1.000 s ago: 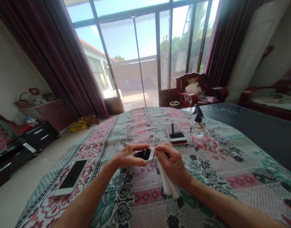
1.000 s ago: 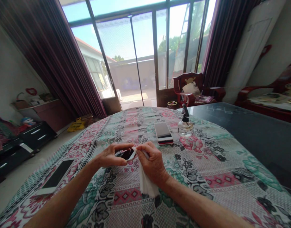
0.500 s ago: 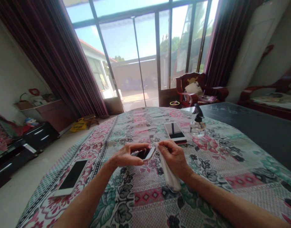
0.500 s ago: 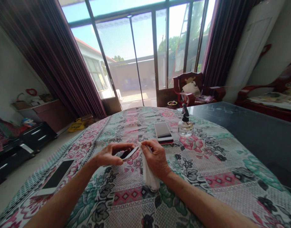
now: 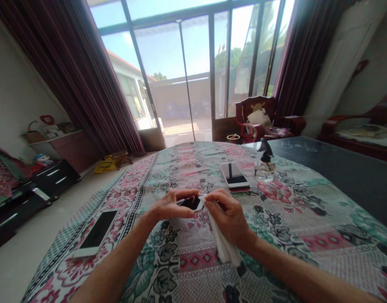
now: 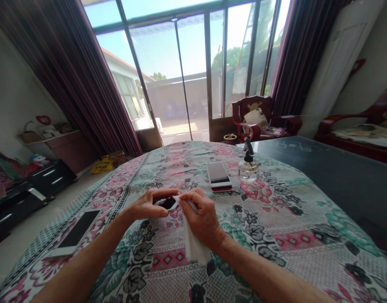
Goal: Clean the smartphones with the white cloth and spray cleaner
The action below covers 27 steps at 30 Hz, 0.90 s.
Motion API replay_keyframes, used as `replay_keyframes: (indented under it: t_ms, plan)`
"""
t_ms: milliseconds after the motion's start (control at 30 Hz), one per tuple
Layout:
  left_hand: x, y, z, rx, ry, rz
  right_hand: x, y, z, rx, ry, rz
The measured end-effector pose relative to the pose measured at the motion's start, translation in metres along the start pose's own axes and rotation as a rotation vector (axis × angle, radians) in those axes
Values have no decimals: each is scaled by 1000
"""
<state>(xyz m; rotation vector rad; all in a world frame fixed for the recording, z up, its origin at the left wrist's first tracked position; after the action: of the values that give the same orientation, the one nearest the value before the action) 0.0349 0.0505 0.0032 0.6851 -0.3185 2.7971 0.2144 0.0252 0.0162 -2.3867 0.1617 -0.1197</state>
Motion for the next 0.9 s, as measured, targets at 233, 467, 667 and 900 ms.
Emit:
replay_keyframes:
  t_ms: [233,467,667,900]
  plan:
    - [3,2,12,-31,-186,37,-5,7,3,-39,10,-13]
    - [-8,3,18,-92,-218,6,6,-4,30,-106,111,68]
    - [-23,1,11,-234,-366,15,9,-9,54,-194,120,58]
    - [-32,-2,0,-298,-558,21,5,-4,59,-223,97,-11]
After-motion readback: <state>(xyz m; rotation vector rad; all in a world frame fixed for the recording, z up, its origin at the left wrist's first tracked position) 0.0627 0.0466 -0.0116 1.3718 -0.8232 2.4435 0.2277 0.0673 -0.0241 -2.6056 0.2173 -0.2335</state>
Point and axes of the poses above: each hand's wrist, its own y-axis away from the middle knuckle, its own x-axis out of the back of the hand, z = x × y, the point moved 6 cm from there along -y, towards the middle knuckle, and after that the axes turned 13 degrees about z, right-handed, at the moved point
